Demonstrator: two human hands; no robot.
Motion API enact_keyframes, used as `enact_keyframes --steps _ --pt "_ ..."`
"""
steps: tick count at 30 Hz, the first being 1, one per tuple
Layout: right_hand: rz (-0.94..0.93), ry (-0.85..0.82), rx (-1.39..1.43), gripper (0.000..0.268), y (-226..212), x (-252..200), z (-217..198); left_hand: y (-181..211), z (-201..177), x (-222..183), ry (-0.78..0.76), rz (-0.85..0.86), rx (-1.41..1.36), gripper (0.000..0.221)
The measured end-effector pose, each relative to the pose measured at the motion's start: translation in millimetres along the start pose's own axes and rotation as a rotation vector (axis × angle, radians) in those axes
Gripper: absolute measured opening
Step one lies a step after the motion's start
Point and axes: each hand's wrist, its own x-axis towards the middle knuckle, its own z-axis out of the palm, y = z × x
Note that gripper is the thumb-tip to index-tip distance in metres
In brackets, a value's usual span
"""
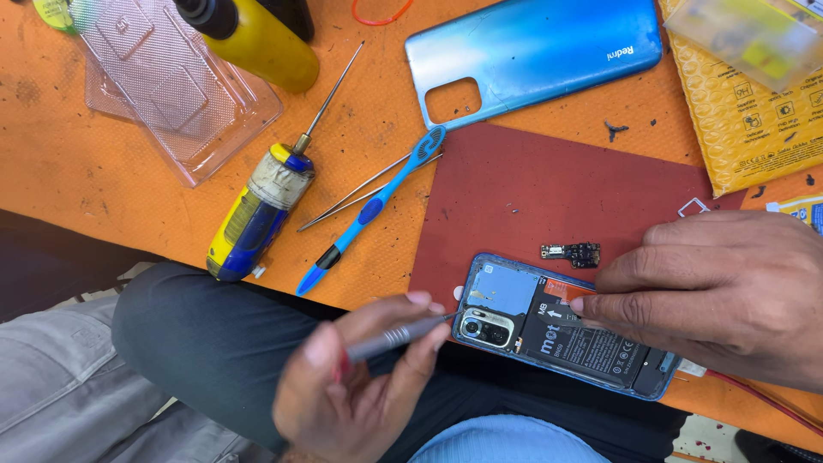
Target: The person repairs a mobile phone by hand and using a screwdriver. They insert a battery, connect a charging cable, and secure the internal components with small screws.
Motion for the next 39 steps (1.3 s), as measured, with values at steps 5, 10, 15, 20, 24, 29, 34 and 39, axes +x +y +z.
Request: enact_keyframes --steps 5,10,15,20,24,29,34,39 --pt "0.006 -0.011 -0.014 0.032 -0.1 -0.3 0.2 -15.5 -5.0 -9.5 0.048 -0.103 -0.002 0.094" --pt "0.0 -0.006 -0.041 0.031 0.5 -0.9 0.4 -19.6 -4.1 -3.6 0.032 -0.229 -0.144 0.091" --pt "0.006 0.011 -0.057 0.032 -4.0 2.8 -1.4 -11.9 -1.5 4.3 0.061 -0.325 -0.195 0.092" --pt "0.139 0.183 -0.046 0.023 -19.3 9.5 2.5 2.2 21.8 8.2 0.173 -0.357 -0.436 0.097" --pt "0.205 0.217 0.111 0.018 -20.7 12.4 0.6 10.2 46.6 16.5 0.209 -0.399 -0.588 0.1" --pt "0.23 0.25 0.223 0.019 -20.4 11.4 -0.7 18.5 65.3 30.3 0.197 -0.419 -0.644 0.097" --pt "0.237 0.254 0.21 0.019 -19.6 5.8 -1.8 19.5 70.6 32.5 0.195 -0.414 -0.632 0.096" --pt "0.22 0.253 0.172 0.021 -19.2 5.2 -3.0 17.6 71.3 29.1 0.202 -0.376 -0.631 0.095"
